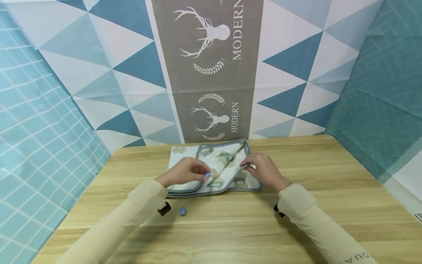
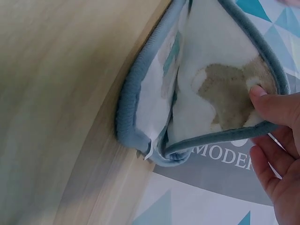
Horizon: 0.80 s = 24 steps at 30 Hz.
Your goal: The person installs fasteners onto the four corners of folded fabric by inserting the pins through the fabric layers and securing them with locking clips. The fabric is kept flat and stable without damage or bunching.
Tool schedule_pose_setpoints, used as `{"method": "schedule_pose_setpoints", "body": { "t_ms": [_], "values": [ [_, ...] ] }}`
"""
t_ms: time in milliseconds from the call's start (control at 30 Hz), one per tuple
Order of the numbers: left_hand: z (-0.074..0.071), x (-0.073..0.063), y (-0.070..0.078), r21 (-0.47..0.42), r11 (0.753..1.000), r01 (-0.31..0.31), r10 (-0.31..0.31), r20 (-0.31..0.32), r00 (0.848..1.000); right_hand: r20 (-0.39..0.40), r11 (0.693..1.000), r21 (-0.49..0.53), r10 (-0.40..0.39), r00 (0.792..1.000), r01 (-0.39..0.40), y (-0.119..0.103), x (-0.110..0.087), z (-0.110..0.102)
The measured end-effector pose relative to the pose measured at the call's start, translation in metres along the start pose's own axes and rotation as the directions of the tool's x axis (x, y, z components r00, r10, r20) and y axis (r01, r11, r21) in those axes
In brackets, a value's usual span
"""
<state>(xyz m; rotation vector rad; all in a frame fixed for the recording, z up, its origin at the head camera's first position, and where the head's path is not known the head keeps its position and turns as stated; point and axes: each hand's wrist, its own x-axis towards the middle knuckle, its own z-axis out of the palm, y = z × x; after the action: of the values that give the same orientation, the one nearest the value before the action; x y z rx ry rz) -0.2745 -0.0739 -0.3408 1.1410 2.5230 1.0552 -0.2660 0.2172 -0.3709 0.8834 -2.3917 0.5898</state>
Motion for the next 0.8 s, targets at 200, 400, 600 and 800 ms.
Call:
{"method": "schedule_pose_setpoints", "body": {
  "t_ms": [200, 400, 600, 800],
  "values": [
    [0.003, 0.04, -0.005, -0.302, 0.936, 0.183, -0.226, -0.113, 0.968, 0.003, 1.0, 0.003, 0.017, 1.0, -0.017, 0.0, 0.001, -0.002],
    [0.017, 0.062, -0.007, -0.447, 0.864, 0.232, -0.323, -0.139, 0.936, 0.046, 0.999, 0.014, 0.041, 0.998, -0.041, -0.005, 0.006, -0.001],
    [0.027, 0.078, -0.004, -0.417, 0.871, 0.26, -0.348, -0.15, 0.925, 0.053, 0.999, 0.019, 0.048, 0.997, -0.049, -0.008, 0.01, -0.001],
    [0.035, 0.086, 0.003, -0.468, 0.838, 0.28, -0.374, -0.12, 0.919, 0.055, 0.999, 0.03, 0.018, 0.998, -0.02, -0.01, 0.012, 0.001]
  ]
}}
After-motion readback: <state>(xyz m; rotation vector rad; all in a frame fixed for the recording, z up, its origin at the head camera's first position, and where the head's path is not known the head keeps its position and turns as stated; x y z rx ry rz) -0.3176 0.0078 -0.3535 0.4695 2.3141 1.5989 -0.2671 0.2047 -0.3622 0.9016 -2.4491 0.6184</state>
